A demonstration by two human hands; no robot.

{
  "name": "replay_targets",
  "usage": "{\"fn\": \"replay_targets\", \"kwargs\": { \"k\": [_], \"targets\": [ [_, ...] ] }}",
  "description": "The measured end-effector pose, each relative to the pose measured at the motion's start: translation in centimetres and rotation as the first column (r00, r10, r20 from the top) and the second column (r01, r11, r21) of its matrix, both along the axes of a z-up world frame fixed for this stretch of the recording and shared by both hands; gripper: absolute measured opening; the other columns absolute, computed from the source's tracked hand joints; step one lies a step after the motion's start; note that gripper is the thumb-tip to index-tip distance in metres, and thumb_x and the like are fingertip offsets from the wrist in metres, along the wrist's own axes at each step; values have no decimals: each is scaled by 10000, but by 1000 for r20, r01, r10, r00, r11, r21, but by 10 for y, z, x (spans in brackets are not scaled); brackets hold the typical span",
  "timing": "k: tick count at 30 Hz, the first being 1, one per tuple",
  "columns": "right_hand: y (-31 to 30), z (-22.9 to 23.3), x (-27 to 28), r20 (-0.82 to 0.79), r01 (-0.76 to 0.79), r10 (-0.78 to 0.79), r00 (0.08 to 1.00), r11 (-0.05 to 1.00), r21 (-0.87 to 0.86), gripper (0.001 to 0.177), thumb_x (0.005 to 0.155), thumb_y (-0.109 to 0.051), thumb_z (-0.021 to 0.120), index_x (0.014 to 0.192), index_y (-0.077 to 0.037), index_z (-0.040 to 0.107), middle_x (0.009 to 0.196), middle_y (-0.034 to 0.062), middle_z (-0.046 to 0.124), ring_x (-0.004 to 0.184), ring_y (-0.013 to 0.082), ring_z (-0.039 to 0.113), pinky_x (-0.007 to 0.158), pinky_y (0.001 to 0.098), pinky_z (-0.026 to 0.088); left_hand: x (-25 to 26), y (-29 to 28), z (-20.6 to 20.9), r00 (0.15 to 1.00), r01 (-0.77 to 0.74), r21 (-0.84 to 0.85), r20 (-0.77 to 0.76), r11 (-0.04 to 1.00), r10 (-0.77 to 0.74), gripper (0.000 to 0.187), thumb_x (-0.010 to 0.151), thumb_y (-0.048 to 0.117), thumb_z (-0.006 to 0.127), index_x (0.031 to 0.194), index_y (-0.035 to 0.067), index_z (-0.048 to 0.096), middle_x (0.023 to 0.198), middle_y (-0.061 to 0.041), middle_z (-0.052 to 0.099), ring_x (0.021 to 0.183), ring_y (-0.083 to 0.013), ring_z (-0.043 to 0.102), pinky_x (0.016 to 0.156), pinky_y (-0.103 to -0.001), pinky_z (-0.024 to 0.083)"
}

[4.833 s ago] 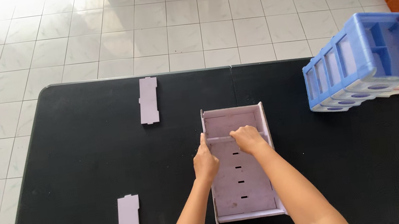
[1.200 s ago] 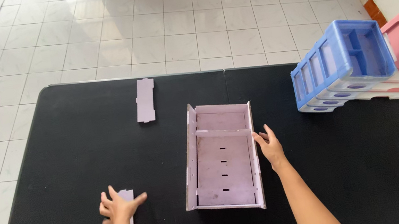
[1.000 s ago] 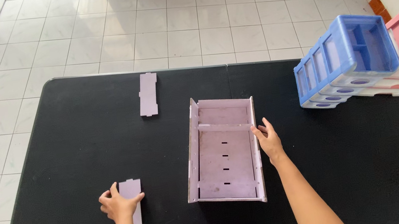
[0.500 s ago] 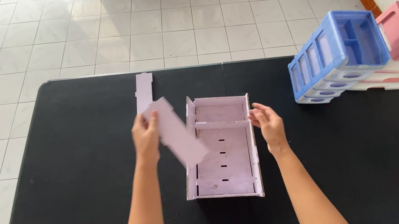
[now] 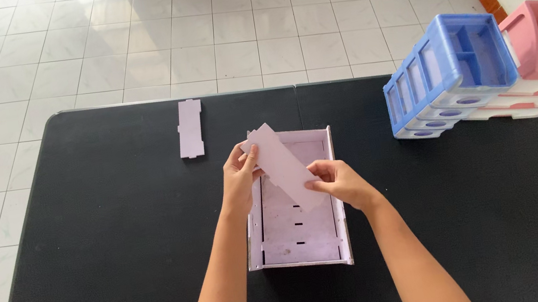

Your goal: The person assembles a light purple plastic storage unit by hand on a black table. They interlock side panels, insert internal dividers, and attach the back panel to form a multi-compartment box. The unit remains on the table at the end of the clip.

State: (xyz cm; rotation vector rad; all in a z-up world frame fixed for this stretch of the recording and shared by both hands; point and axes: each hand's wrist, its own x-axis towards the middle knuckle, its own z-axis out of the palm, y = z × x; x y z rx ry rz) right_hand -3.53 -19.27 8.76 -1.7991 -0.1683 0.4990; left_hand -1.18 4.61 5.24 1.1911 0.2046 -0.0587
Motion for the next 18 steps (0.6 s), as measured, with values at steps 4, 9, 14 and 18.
{"fn": "replay_targets", "kwargs": {
  "k": [4,9,14,18],
  "targets": [
    [-8,-4,2,47,48,-32,998,918,-394,248,798,-262,784,1011,-137,755,935,69,789,812,203,743,768,353,571,-6,19,-14,984,51,390,136,919,-113,272,914,305,786,1059,79,742,892,-32,711,874,-143,671,832,-335,538],
    [-7,-21,-14,297,84,106,949,822,-563,161,781,-201,801,919,-120,786,923,57,769,888,211,723,812,369,561,-31,40,-15,952,86,961,-2,263,-306,248,722,320,888,896,166,801,1033,26,671,1024,-210,589,842,-420,426],
    [0,-42,-28,398,124,185,898,764,-634,103,798,-150,758,894,-121,784,879,38,742,848,238,722,785,368,569,-51,38,-13,947,138,972,-74,188,-313,131,707,290,876,815,239,822,1054,51,668,1078,-169,534,937,-413,347],
    [-1,-58,-27,424,146,200,883,742,-654,86,808,-121,741,883,-122,783,871,38,739,820,249,715,770,372,569,-52,30,-22,942,110,986,-62,128,-329,65,743,254,842,804,267,822,1015,76,693,1053,-168,542,989,-407,309]
  ]
}}
